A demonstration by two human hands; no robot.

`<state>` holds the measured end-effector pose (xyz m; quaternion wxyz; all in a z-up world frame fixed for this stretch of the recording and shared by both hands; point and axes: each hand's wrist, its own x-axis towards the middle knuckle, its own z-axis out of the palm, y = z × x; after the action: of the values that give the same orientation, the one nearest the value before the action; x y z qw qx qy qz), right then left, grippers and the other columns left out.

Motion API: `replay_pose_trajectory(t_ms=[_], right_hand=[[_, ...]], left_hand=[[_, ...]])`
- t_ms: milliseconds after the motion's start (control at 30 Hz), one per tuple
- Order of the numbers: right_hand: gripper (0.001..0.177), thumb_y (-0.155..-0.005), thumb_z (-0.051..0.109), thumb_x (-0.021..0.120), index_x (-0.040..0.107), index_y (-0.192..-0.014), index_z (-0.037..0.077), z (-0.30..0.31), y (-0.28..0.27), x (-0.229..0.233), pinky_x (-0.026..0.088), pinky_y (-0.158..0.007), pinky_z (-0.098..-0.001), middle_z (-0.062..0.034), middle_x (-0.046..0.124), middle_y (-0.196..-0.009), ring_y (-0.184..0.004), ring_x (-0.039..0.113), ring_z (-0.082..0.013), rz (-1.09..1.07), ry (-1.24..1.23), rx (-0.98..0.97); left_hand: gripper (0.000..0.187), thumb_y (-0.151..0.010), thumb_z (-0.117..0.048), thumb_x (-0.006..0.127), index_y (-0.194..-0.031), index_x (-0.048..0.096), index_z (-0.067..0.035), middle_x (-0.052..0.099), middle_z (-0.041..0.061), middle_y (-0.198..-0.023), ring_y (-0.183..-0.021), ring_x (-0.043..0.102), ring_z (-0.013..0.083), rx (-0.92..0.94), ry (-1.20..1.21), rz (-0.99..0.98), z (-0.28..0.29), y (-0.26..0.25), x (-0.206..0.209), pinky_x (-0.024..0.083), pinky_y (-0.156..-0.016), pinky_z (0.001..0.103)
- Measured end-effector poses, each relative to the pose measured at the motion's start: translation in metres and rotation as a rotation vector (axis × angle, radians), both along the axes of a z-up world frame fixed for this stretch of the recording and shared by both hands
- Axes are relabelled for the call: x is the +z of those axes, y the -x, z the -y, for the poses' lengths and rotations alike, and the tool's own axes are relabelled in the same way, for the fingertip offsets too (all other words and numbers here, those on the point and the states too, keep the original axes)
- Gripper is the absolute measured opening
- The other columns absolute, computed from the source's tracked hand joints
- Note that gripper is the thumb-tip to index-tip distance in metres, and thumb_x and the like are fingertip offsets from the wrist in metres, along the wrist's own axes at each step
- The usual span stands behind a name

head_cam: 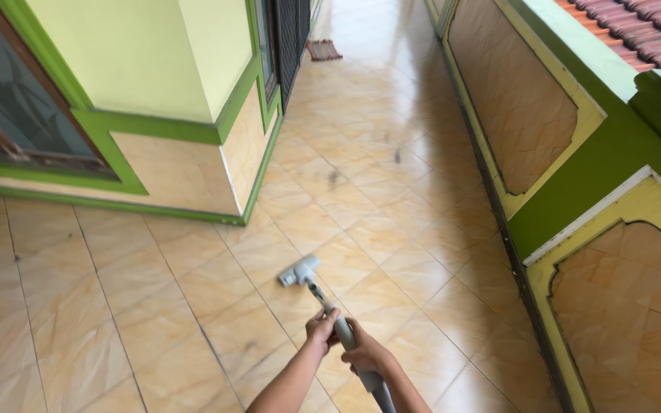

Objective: The person vacuums a tiled balcony floor using a handheld vacuum cleaner with a floor nozzle. They move the vacuum back and forth along the length of the balcony, covering the area near the walls and railing.

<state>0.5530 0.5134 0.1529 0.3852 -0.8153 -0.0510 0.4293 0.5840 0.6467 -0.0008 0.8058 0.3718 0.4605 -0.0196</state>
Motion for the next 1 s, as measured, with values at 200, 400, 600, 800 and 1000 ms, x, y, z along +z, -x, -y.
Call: replay_pose_trajectory(t_ms=[200, 400, 600, 800, 1000], right_hand=[[0.092, -0.082, 0.008, 0.062, 0.017, -0.16, 0.028, 0.02, -0.015, 0.005, 0.055, -0.048, -0.0341, -0.0156, 0.066, -0.092, -0.059, 0.065, -0.0202, 0.001, -0.019, -0.091], [0.097, -0.079, 0.005, 0.066, 0.018, -0.16, 0.028, 0.023, -0.034, -0.031, 0.057, -0.047, -0.0312, -0.0179, 0.064, -0.109, -0.06, 0.066, -0.0206, 0.001, -0.082, -0.125], [0.098, -0.077, 0.004, 0.068, 0.023, -0.157, 0.038, 0.027, -0.035, -0.05, 0.056, -0.048, -0.0294, -0.017, 0.062, -0.117, -0.061, 0.064, -0.0193, -0.059, -0.064, -0.123], [0.088, -0.079, 0.007, 0.064, 0.028, -0.156, 0.033, 0.056, -0.035, -0.027, 0.054, -0.045, -0.0322, -0.0139, 0.061, -0.095, -0.054, 0.062, -0.0196, -0.046, -0.108, -0.241], [0.088, -0.082, 0.012, 0.065, 0.026, -0.159, 0.027, 0.086, -0.021, 0.009, 0.056, -0.053, -0.0326, -0.0148, 0.065, -0.102, -0.062, 0.065, -0.0183, 0.007, -0.05, -0.333]], left_hand=[[0.027, -0.081, -0.019, 0.085, -0.106, 0.077, -0.015, 0.07, 0.01, -0.084, -0.07, 0.068, 0.0248, -0.171, -0.034, 0.016, 0.017, -0.029, 0.018, 0.064, -0.058, 0.05], [0.019, -0.089, -0.017, 0.08, -0.107, 0.074, -0.015, 0.074, 0.013, -0.088, -0.074, 0.072, 0.0282, -0.279, -0.048, 0.036, 0.013, -0.048, -0.005, 0.063, -0.065, 0.055], [0.06, -0.085, -0.026, 0.081, -0.142, 0.063, -0.029, 0.076, 0.015, -0.099, -0.075, 0.071, 0.0295, -0.224, -0.132, -0.136, 0.023, -0.046, -0.013, 0.063, -0.066, 0.05], [0.072, -0.075, -0.017, 0.085, -0.144, 0.063, -0.023, 0.074, 0.014, -0.099, -0.078, 0.071, 0.0275, -0.233, -0.062, -0.105, 0.055, -0.053, 0.036, 0.064, -0.067, 0.052], [0.027, -0.079, -0.017, 0.081, -0.1, 0.067, -0.009, 0.068, 0.012, -0.086, -0.075, 0.067, 0.0235, -0.425, -0.129, 0.024, 0.093, -0.058, 0.056, 0.066, -0.063, 0.052]])
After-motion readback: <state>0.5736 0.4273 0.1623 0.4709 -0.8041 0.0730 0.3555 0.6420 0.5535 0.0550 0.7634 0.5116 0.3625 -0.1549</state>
